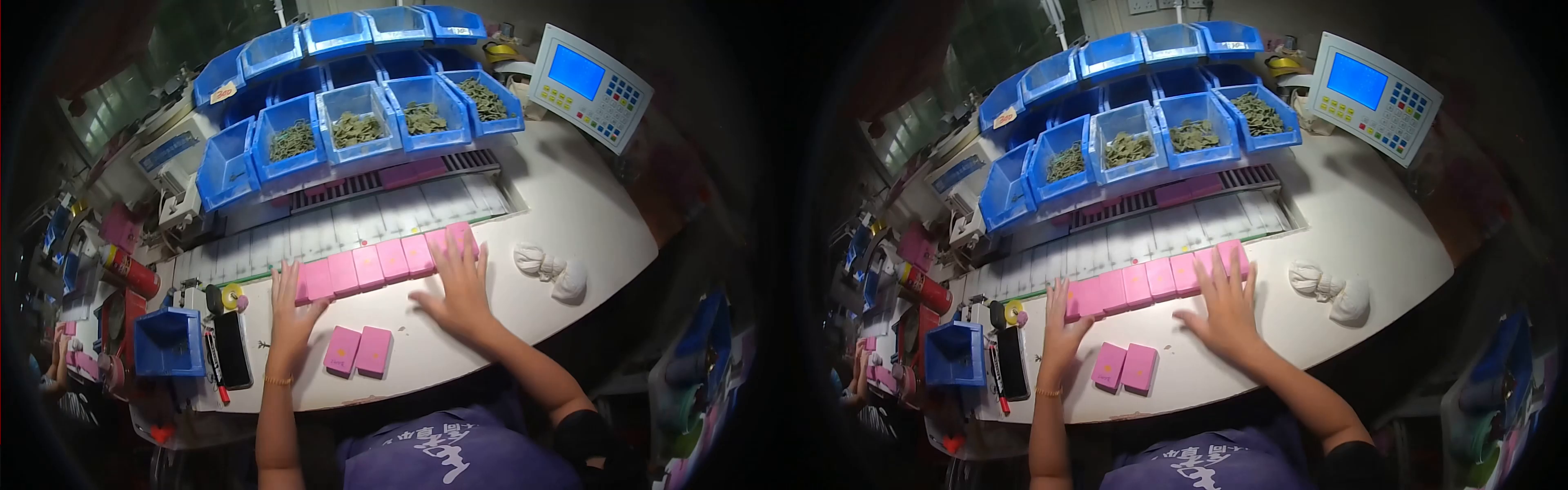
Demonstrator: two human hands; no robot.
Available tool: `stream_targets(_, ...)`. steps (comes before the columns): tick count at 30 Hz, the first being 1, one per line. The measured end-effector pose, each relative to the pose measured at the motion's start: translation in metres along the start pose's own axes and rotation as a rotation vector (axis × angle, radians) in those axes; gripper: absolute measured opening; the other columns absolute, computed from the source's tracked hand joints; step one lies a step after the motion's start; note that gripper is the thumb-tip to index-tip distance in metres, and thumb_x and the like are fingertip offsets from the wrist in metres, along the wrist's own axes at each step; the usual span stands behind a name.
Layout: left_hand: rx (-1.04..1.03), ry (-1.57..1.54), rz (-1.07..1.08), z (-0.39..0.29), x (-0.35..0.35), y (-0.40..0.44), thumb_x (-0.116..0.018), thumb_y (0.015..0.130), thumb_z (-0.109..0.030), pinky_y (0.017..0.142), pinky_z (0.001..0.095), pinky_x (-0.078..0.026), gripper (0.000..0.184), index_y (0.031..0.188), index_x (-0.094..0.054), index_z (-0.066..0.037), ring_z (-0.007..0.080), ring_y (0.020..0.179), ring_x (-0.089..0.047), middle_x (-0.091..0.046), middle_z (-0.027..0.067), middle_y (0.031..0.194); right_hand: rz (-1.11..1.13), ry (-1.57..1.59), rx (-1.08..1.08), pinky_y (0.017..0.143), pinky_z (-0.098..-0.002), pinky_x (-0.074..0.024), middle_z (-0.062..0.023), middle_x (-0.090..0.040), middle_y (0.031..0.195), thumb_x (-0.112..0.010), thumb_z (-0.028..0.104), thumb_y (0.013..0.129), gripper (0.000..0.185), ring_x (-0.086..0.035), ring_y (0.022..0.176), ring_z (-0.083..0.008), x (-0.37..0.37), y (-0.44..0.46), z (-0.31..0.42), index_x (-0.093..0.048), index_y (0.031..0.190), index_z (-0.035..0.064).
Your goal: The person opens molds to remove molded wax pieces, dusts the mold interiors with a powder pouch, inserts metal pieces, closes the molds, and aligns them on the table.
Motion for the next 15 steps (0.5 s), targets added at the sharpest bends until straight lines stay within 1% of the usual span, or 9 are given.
stream_targets(1, 0.037, -0.261, 0.040, -0.001, 0.008, -0.016, -0.081, 0.073, -0.030, 0.114, 0.0471, -0.029, 0.085, 0.146, -0.042, -0.007, 0.0375, 0.145, -0.024, -0.026, 0.0216, 0.157, 0.063, 0.192, 0.079, 0.109, -0.0645, -0.0191, -0.0224, -0.035, 0.149, -0.072, 0.052, 0.078, 0.089, -0.025, 0.140, -0.0456, -0.003, -0.016, 0.011, -0.038, 0.146, 0.0058)
stream_targets(2, 0.025, -0.251, 0.039, -0.008, 0.018, -0.036, -0.085, 0.068, -0.018, 0.106, 0.0407, -0.040, 0.077, 0.137, -0.053, -0.007, 0.0333, 0.133, -0.042, -0.045, 0.0203, 0.142, 0.125, 0.382, 0.153, 0.110, -0.0590, -0.0232, -0.0220, -0.041, 0.146, -0.073, 0.047, 0.079, 0.085, -0.032, 0.137, -0.0443, -0.006, -0.033, 0.022, -0.040, 0.145, 0.0048)
stream_targets(3, 0.013, -0.218, 0.070, -0.012, 0.022, -0.056, -0.085, 0.067, -0.017, 0.100, 0.0384, -0.044, 0.072, 0.133, -0.056, -0.007, 0.0299, 0.120, -0.049, -0.051, 0.0176, 0.130, 0.149, 0.517, 0.221, 0.108, -0.0497, -0.0321, -0.0206, -0.049, 0.138, -0.075, 0.044, 0.078, 0.081, -0.044, 0.127, -0.0407, -0.006, -0.048, 0.035, -0.044, 0.141, 0.0051)
stream_targets(4, -0.003, -0.187, 0.101, -0.016, 0.023, -0.072, -0.085, 0.067, -0.016, 0.094, 0.0360, -0.048, 0.068, 0.129, -0.059, -0.006, 0.0266, 0.107, -0.056, -0.056, 0.0149, 0.117, 0.204, 0.550, 0.275, 0.103, -0.0466, -0.0375, -0.0193, -0.050, 0.136, -0.076, 0.042, 0.077, 0.081, -0.048, 0.120, -0.0388, 0.001, -0.056, 0.052, -0.043, 0.141, 0.0047)
stream_targets(5, -0.009, -0.187, 0.107, -0.024, 0.023, -0.082, -0.085, 0.067, -0.016, 0.094, 0.0360, -0.048, 0.068, 0.129, -0.059, -0.006, 0.0266, 0.107, -0.056, -0.056, 0.0149, 0.117, 0.200, 0.547, 0.269, 0.103, -0.0466, -0.0375, -0.0193, -0.050, 0.136, -0.076, 0.042, 0.077, 0.081, -0.048, 0.120, -0.0388, 0.008, -0.058, 0.065, -0.043, 0.141, 0.0047)
stream_targets(7, 0.010, -0.286, 0.141, -0.043, 0.013, -0.094, -0.085, 0.067, -0.012, 0.079, 0.0330, -0.050, 0.059, 0.121, -0.063, -0.005, 0.0213, 0.087, -0.058, -0.056, 0.0092, 0.101, 0.239, 0.561, 0.345, 0.101, -0.0451, -0.0390, -0.0178, -0.052, 0.131, -0.076, 0.040, 0.077, 0.082, -0.049, 0.116, -0.0377, 0.014, -0.057, 0.091, -0.041, 0.142, 0.0041)
stream_targets(11, 0.053, -0.268, 0.046, -0.051, -0.014, -0.080, -0.082, 0.069, -0.006, 0.071, 0.0308, -0.049, 0.049, 0.115, -0.066, -0.004, 0.0185, 0.080, -0.058, -0.058, 0.0081, 0.100, 0.276, 0.604, 0.318, 0.100, -0.0449, -0.0394, -0.0178, -0.053, 0.128, -0.080, 0.037, 0.074, 0.082, -0.050, 0.112, -0.0367, -0.017, -0.041, 0.087, -0.044, 0.140, 0.0022)
stream_targets(13, 0.056, -0.329, -0.037, -0.056, -0.020, -0.059, -0.079, 0.071, -0.003, 0.067, 0.0304, -0.048, 0.042, 0.112, -0.067, -0.003, 0.0178, 0.076, -0.056, -0.058, 0.0085, 0.097, 0.251, 0.631, 0.302, 0.102, -0.0443, -0.0376, -0.0192, -0.049, 0.127, -0.079, 0.033, 0.075, 0.082, -0.046, 0.116, -0.0364, -0.020, -0.019, 0.071, -0.041, 0.140, 0.0012)
stream_targets(15, 0.015, -0.289, -0.036, -0.060, -0.026, -0.048, -0.077, 0.073, -0.002, 0.066, 0.0295, -0.047, 0.041, 0.113, -0.066, -0.002, 0.0182, 0.074, -0.056, -0.058, 0.0089, 0.098, 0.202, 0.638, 0.321, 0.103, -0.0445, -0.0375, -0.0203, -0.048, 0.129, -0.080, 0.030, 0.073, 0.082, -0.045, 0.117, -0.0368, -0.023, -0.008, 0.056, -0.041, 0.139, -0.0003)
Point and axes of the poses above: each hand's wrist, its own y-axis towards the middle knuckle, its own x-axis out of the back of the hand, z = x × y, the point moved 6 cm from there along y, towards the middle knuckle
